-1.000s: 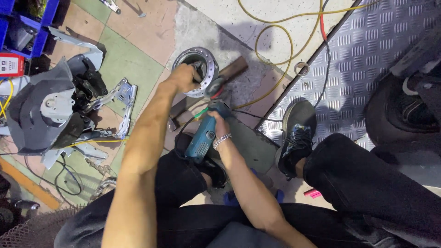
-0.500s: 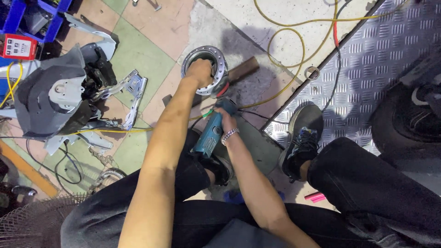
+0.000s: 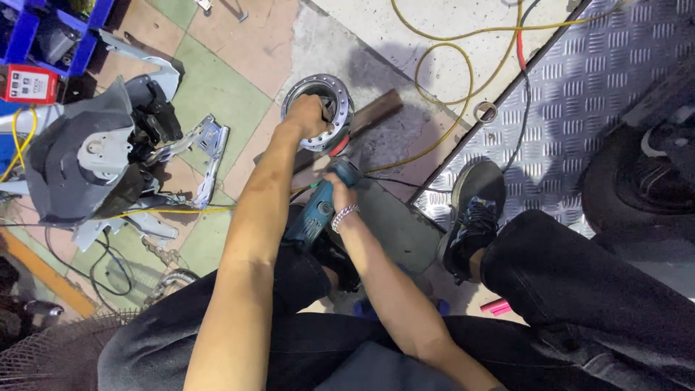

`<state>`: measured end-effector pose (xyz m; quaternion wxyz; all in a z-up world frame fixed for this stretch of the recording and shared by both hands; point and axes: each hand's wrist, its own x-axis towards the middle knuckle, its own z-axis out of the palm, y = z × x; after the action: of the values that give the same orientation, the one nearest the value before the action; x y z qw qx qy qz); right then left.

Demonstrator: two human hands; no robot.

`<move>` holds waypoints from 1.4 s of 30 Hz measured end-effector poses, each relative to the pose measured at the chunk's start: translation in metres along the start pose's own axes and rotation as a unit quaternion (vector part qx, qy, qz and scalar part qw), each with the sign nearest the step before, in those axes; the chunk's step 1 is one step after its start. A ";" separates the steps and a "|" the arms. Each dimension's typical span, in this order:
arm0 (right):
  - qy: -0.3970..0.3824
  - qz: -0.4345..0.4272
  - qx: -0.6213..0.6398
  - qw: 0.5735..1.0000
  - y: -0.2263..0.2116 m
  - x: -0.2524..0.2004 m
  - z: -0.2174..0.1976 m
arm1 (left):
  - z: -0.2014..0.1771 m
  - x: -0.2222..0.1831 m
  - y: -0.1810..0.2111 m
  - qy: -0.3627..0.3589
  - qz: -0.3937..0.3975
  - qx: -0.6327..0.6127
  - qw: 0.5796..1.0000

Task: Grinding the inner surface of a motorcycle hub rim using a handheld angle grinder.

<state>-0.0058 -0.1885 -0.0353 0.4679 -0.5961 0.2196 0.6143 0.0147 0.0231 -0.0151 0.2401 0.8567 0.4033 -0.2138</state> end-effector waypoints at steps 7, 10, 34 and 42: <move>0.015 -0.003 0.004 1.000 0.006 0.011 0.000 | 0.005 -0.001 -0.003 -0.005 -0.016 0.020 1.000; 0.013 -0.007 -0.007 1.000 0.001 0.007 0.003 | 0.002 0.002 -0.004 -0.006 -0.012 0.029 1.000; 0.018 -0.022 0.042 0.999 -0.004 0.061 -0.051 | -0.005 -0.019 -0.004 -0.049 0.028 0.086 0.995; 0.017 -0.016 -0.026 0.999 0.016 0.102 -0.064 | -0.008 -0.032 0.005 -0.023 0.004 0.069 0.997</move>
<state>0.0296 -0.2175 -0.1482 0.4580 -0.6220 0.2021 0.6021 0.0014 0.0060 0.0103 0.1904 0.8679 0.3779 -0.2603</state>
